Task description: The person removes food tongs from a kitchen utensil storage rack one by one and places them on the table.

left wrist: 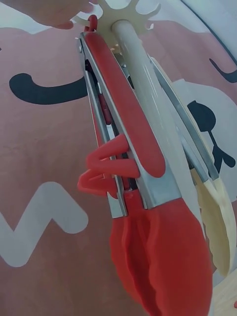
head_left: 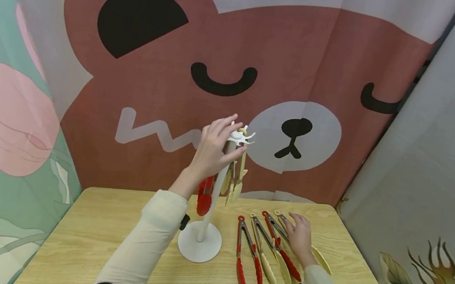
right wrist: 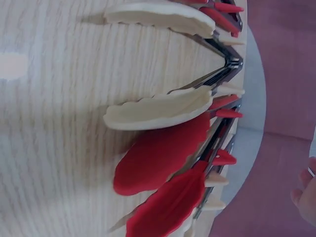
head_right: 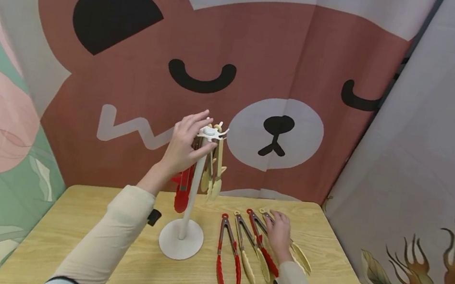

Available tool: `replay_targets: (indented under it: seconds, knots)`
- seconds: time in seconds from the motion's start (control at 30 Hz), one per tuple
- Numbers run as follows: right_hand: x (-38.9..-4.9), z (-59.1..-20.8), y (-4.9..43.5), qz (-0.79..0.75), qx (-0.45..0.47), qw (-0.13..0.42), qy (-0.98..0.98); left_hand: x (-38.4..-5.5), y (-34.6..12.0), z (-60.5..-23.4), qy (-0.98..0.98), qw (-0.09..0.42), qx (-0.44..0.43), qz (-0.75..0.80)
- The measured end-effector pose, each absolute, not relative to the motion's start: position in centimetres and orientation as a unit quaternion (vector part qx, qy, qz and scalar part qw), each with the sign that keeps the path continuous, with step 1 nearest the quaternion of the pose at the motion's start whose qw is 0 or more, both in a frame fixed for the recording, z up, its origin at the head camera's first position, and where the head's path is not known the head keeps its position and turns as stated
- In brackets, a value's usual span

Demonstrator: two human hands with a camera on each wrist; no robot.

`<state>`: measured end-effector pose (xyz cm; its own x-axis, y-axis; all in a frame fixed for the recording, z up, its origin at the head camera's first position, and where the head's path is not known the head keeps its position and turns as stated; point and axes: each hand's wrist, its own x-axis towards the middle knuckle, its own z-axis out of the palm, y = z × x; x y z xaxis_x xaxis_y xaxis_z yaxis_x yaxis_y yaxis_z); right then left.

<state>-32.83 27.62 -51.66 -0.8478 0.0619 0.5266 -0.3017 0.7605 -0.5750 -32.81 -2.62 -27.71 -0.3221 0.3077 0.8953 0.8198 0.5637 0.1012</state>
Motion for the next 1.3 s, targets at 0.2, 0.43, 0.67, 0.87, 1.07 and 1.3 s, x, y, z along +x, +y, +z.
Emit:
replay_targets:
  seconds: [0.2,0.43,0.67,0.87,1.07,1.3]
  knots:
    - [-32.7,-50.7,26.7,0.346,0.081,0.265,-0.896,-32.6,-3.2,-27.9,-0.748,0.459,-0.372,-0.302]
    - [-32.3,-49.8,25.8,0.343,0.087,0.259,-0.899,-31.9,-3.9,-28.5,-0.735,0.466,-0.378,-0.316]
    - [-32.0,-49.1,25.0,0.351,0.114,0.288,-0.884,-31.1,-4.5,-29.7,-0.728,0.477,-0.372,-0.323]
    - [-31.7,-48.6,24.3,0.373,0.116,0.267,-0.881,-30.3,-4.9,-31.0,-0.726,0.476,-0.368,-0.334]
    - [-31.4,-48.2,23.8,0.383,0.118,0.245,-0.883,-29.8,-5.5,-32.4,-0.725,0.474,-0.359,-0.347]
    - [-31.4,-48.1,23.2,0.373,0.140,0.269,-0.876,-29.0,-6.0,-33.8,-0.736,0.455,-0.344,-0.365]
